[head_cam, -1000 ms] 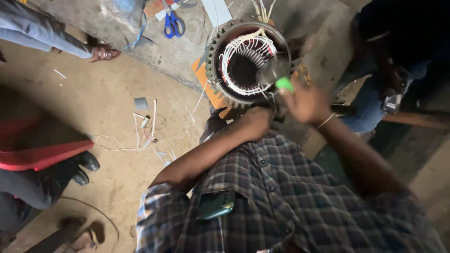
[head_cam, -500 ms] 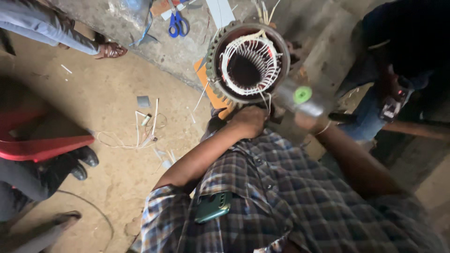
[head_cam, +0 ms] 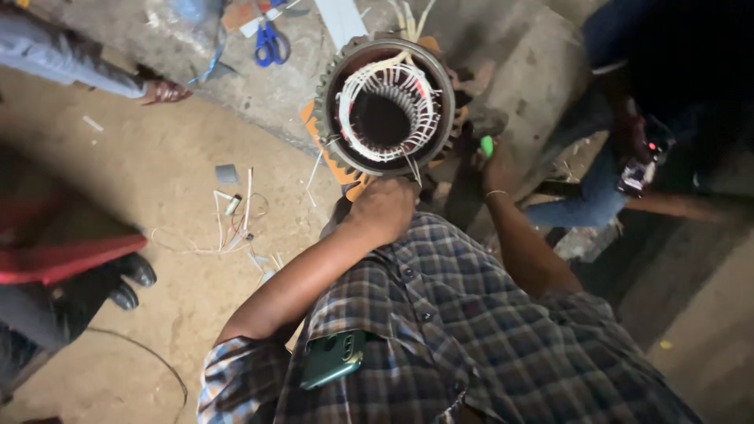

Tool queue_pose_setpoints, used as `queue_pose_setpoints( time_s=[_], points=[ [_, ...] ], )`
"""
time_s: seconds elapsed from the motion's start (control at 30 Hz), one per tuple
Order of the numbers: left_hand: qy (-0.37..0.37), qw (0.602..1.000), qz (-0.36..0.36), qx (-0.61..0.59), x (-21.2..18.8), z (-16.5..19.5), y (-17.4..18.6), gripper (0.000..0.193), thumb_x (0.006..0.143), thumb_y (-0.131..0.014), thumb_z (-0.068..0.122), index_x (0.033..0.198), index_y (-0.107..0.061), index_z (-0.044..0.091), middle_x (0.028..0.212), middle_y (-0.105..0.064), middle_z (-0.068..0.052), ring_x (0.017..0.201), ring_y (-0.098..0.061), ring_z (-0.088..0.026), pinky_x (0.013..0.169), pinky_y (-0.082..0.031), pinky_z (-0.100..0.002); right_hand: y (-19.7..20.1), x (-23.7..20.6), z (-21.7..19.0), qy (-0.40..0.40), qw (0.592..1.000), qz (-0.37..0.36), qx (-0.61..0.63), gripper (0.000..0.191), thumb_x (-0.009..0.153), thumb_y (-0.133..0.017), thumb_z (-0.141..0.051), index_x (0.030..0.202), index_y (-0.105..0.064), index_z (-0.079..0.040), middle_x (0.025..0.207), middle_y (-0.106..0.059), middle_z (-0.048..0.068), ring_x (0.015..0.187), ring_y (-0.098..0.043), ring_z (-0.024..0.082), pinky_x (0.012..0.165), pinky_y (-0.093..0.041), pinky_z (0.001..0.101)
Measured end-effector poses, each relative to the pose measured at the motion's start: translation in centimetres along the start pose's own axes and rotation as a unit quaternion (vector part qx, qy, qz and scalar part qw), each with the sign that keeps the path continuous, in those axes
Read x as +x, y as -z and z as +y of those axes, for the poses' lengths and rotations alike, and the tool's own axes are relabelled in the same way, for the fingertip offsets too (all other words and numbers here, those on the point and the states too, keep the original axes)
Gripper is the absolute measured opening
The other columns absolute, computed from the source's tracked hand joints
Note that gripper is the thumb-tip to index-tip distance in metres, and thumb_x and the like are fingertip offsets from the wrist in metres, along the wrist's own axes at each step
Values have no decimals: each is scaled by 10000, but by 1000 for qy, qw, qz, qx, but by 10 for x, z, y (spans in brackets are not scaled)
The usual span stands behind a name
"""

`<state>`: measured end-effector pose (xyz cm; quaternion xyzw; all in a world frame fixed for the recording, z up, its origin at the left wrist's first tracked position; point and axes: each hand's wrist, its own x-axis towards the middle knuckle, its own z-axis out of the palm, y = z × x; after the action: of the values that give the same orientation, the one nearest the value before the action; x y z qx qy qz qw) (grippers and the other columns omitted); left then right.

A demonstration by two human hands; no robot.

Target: The person inserts insulated wire coils into the slots of an electric motor stator held on a workbench, pressing the windings down by hand and using a hammer and a green wedge tool to seat them, working around the stator while arranging wire ends.

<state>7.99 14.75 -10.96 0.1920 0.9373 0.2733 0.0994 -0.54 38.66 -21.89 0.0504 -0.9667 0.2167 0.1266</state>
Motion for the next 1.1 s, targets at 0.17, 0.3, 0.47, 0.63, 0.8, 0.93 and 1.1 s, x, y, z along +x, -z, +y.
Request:
queue_pose_setpoints(
  time_s=[0.17,0.3,0.47,0.63,0.8,0.93,1.1],
  points=[
    [65,997,-23,20,0,13,0,226,911,-562,178,1040,-699,51,968,-721,-212,898,-706,-406,761,-557,-511,14,22,-12,42,997,9,63,256,1048,-631,-203,1266,-640,-68,1127,-678,217,1039,-659,411,923,-523,508],
    [48,997,-23,57,16,3,12,224,867,-590,199,955,-716,37,890,-712,-223,855,-708,-395,747,-562,-507,46,39,-45,214,942,-46,253,283,1000,-594,-47,1264,-694,-64,1182,-700,170,1125,-672,370,1007,-539,472],
    [-23,989,94,114,40,5,17,176,830,-610,157,878,-732,39,830,-713,-174,764,-707,-339,666,-566,-455,38,60,-92,381,873,-158,260,346,798,-772,-143,1118,-707,-31,1131,-683,178,1029,-648,381,905,-515,498],
    [2,998,53,44,53,33,23,195,876,-634,193,900,-744,34,832,-718,-175,741,-711,-324,625,-555,-443,34,45,-70,201,852,-285,391,271,911,-720,-181,1148,-741,-51,1143,-697,123,1000,-700,322,859,-545,433],
    [-9,989,16,-144,83,-28,53,191,865,-666,215,947,-755,67,902,-722,-223,881,-704,-412,796,-547,-498,33,23,-63,294,883,-182,317,185,952,-586,2,1098,-686,-53,1188,-743,94,1080,-677,322,1014,-517,444],
    [24,994,-5,-105,102,-91,38,163,752,-719,105,899,-787,110,930,-732,-212,956,-682,-406,829,-545,-484,39,23,-77,296,889,-177,301,117,923,-662,35,978,-635,-66,1142,-760,95,1113,-682,318,1016,-504,443],
    [-15,988,-71,-137,109,-120,-1,171,729,-739,113,883,-802,154,964,-765,-135,1017,-670,-360,916,-537,-434,50,27,-89,281,905,-197,251,124,893,-702,-7,990,-648,-60,1137,-762,73,1116,-671,328,1025,-492,460]
  ],
)
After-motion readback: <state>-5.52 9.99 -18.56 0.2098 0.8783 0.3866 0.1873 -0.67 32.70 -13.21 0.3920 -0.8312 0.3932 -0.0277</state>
